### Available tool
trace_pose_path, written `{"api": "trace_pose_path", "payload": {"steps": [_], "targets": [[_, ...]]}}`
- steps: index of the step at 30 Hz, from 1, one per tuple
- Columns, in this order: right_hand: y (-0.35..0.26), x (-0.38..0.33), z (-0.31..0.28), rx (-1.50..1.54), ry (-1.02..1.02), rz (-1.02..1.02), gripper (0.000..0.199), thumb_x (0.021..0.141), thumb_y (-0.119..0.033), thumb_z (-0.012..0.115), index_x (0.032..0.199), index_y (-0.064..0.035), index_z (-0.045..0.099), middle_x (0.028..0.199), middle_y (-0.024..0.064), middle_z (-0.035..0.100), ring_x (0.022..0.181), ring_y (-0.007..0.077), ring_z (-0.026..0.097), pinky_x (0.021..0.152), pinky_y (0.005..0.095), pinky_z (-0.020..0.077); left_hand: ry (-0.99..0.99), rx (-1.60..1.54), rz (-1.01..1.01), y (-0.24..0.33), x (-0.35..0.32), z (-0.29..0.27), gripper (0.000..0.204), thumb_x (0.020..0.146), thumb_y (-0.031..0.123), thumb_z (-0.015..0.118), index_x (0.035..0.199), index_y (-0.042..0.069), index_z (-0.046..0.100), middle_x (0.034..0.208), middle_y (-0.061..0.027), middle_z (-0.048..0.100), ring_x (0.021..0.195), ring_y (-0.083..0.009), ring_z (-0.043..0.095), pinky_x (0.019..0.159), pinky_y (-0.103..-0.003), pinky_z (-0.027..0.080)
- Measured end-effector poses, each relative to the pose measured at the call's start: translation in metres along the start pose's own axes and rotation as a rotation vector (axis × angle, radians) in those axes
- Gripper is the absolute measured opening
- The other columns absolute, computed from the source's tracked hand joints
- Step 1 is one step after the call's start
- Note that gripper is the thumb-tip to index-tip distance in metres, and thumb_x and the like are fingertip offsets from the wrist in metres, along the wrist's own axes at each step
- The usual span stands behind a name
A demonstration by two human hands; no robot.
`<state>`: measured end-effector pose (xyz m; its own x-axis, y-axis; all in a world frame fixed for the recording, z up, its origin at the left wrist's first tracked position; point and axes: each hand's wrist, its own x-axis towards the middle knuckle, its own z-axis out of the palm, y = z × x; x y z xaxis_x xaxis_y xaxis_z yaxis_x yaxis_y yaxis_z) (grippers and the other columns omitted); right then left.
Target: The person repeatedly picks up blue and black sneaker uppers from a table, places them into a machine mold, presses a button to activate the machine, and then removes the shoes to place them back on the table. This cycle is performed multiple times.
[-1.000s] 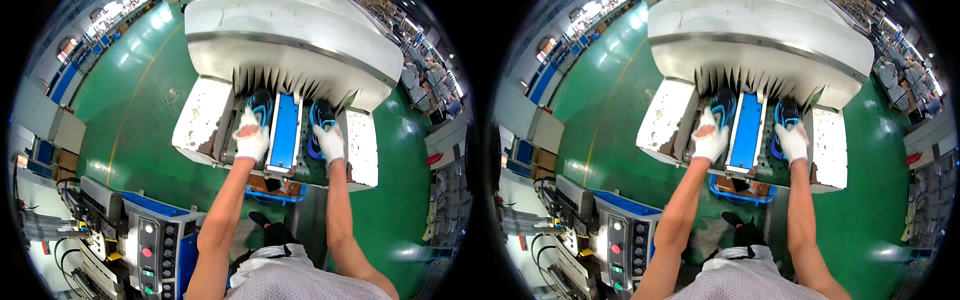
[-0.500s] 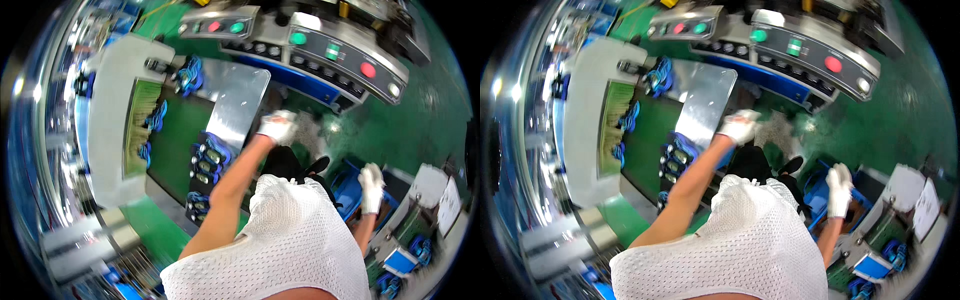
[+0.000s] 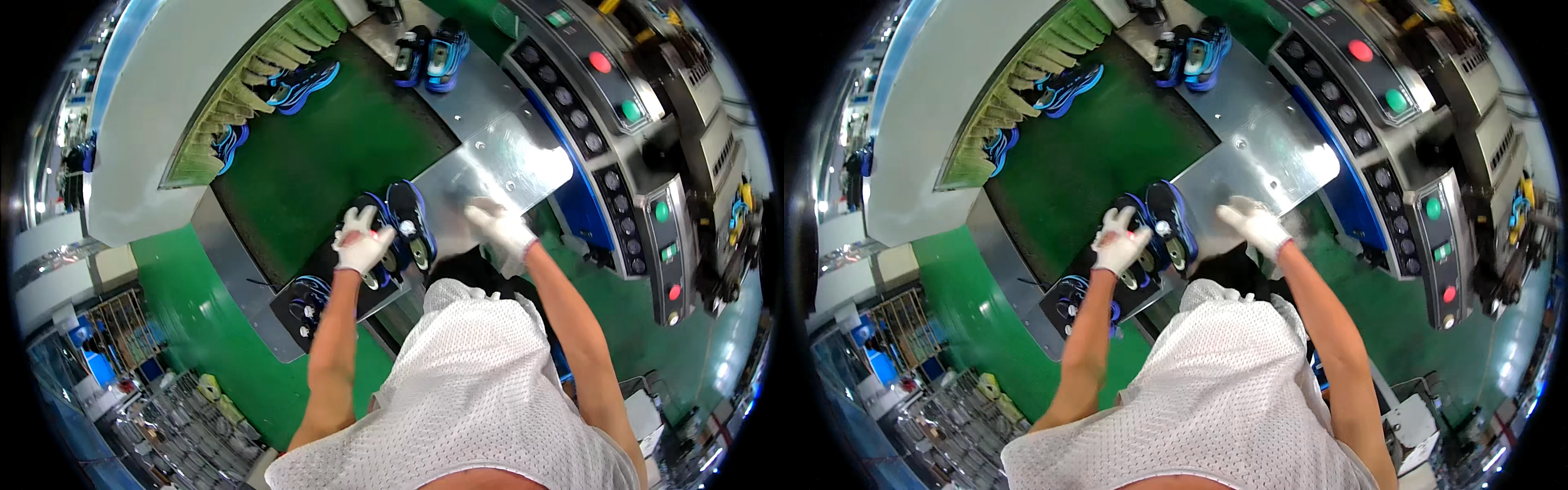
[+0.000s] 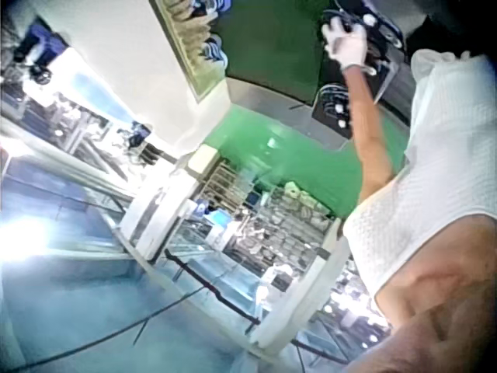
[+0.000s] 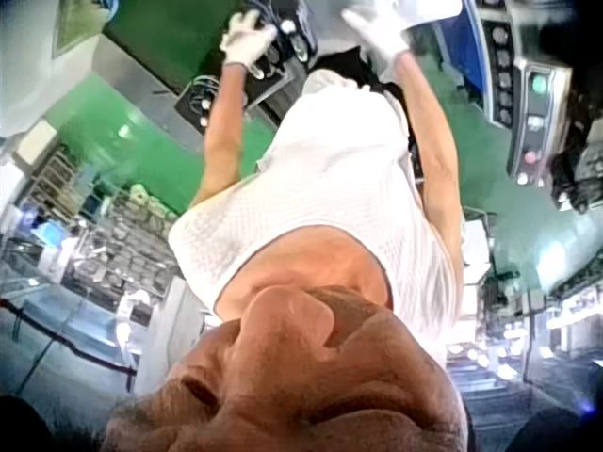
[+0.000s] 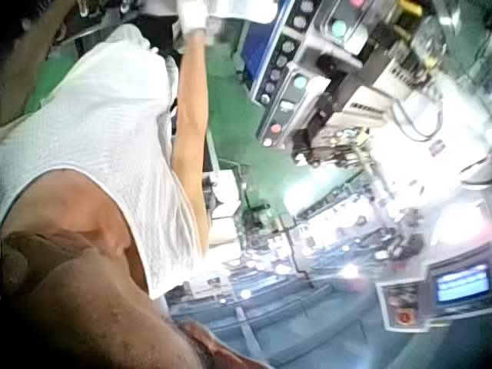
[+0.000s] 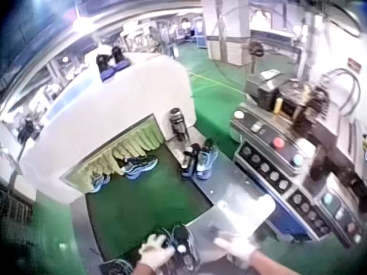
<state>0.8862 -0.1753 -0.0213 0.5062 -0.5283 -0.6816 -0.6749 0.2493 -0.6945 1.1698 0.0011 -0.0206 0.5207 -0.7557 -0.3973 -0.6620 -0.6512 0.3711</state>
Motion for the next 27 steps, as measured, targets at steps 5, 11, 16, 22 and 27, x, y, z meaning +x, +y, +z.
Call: {"api": "trace_pose_path", "payload": {"steps": [5, 11, 16, 22, 27], "targets": [[-0.06, 0.065, 0.133, -0.523, -0.054, 0.084, 0.113, 0.086, -0.078, 0.049, 0.15, 0.0139, 0.033, 0.13, 0.0353, 0.061, 0.125, 0.0398, 0.062, 0.106, 0.0429, 0.0468, 0.105, 0.026, 0.023, -0.003, -0.007, 0.018, 0.057, 0.08, 0.033, 0.075, 0.133, 0.02, 0.062, 0.153, -0.0234, 0.043, 0.126, -0.0505, 0.051, 0.103, -0.06, 0.043], [-0.076, 0.071, 0.199, -0.53, -0.235, 0.047, 0.123, 0.081, -0.07, 0.063, 0.151, 0.0205, 0.019, 0.116, 0.0298, 0.068, 0.112, 0.0377, 0.068, 0.098, 0.0394, 0.0514, 0.093, -0.061, -0.179, -0.044, -0.05, -0.005, 0.047, 0.081, 0.018, 0.071, 0.128, 0.014, 0.065, 0.149, -0.0256, 0.047, 0.113, -0.0479, 0.057, 0.092, -0.055, 0.051], [-0.146, 0.078, 0.158, -0.339, -0.55, 0.169, 0.101, 0.089, -0.071, 0.054, 0.154, 0.0034, 0.032, 0.14, 0.026, 0.058, 0.135, 0.0385, 0.052, 0.113, 0.04, 0.039, 0.064, -0.062, -0.078, -0.089, -0.026, -0.039, 0.028, 0.082, 0.018, 0.072, 0.108, 0.009, 0.072, 0.122, -0.0208, 0.066, 0.117, -0.042, 0.06, 0.102, -0.05, 0.048], [-0.095, 0.077, 0.037, -0.364, -0.247, -0.006, 0.051, 0.103, -0.038, 0.055, 0.147, -0.0123, 0.053, 0.154, 0.0118, 0.049, 0.142, 0.0302, 0.045, 0.117, 0.038, 0.035, 0.504, 0.108, -0.085, -0.194, 0.181, -0.123, 0.037, 0.094, 0.014, 0.06, 0.13, 0.004, 0.06, 0.132, -0.0157, 0.062, 0.129, -0.0358, 0.053, 0.106, -0.047, 0.045], [-0.039, 0.005, -0.085, 0.275, 0.394, 0.318, 0.063, 0.097, -0.027, 0.068, 0.148, -0.0008, 0.042, 0.128, 0.0122, 0.066, 0.114, 0.0225, 0.065, 0.094, 0.0365, 0.0547, 0.714, 0.27, -0.526, -0.298, 0.335, -0.24, 0.068, 0.097, 0.046, 0.054, 0.146, 0.0, 0.045, 0.148, -0.0273, 0.049, 0.138, -0.0453, 0.044, 0.112, -0.052, 0.039]]}}
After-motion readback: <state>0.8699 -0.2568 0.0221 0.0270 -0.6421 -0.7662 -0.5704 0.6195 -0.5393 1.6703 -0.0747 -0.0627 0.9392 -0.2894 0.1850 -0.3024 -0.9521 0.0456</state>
